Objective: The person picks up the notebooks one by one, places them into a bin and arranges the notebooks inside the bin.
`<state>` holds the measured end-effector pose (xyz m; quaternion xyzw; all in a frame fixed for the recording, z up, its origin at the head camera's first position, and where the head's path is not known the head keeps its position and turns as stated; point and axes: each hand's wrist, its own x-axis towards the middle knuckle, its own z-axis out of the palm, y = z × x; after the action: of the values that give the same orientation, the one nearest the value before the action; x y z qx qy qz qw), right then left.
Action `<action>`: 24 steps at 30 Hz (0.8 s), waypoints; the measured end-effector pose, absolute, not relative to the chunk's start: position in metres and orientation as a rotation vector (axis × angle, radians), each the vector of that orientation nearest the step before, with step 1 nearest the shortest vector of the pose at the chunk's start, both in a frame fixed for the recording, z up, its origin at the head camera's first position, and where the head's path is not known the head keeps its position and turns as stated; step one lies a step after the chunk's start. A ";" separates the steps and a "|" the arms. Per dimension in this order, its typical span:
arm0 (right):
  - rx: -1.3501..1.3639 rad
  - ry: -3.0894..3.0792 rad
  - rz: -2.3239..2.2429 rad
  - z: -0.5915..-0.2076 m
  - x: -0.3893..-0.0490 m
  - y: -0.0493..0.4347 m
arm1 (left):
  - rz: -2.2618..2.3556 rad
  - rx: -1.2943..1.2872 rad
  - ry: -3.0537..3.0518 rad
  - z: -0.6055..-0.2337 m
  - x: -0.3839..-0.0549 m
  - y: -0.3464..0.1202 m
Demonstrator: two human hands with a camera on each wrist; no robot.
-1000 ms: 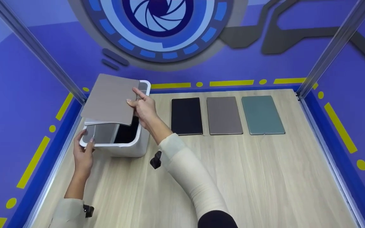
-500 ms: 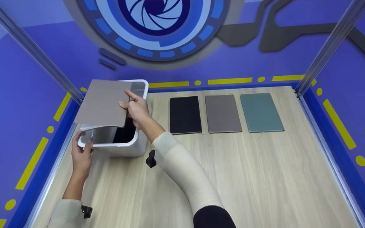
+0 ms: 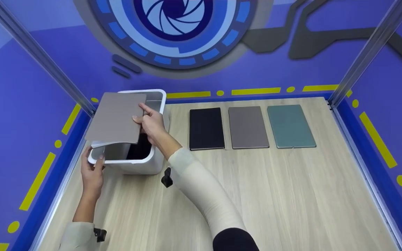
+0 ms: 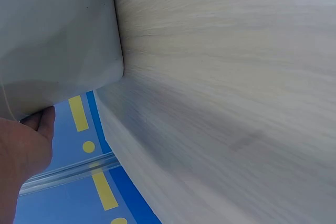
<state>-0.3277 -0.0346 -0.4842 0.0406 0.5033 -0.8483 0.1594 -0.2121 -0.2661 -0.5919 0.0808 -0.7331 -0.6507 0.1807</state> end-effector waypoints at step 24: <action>-0.139 2.058 -2.073 -0.483 -0.326 -0.020 | -1.877 0.283 -2.113 -0.587 -0.209 -0.266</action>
<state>-0.3263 -0.0203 -0.4834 -0.0473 0.6996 -0.7046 0.1085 -0.2093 -0.2662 -0.5870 0.0986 -0.7356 -0.6532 0.1500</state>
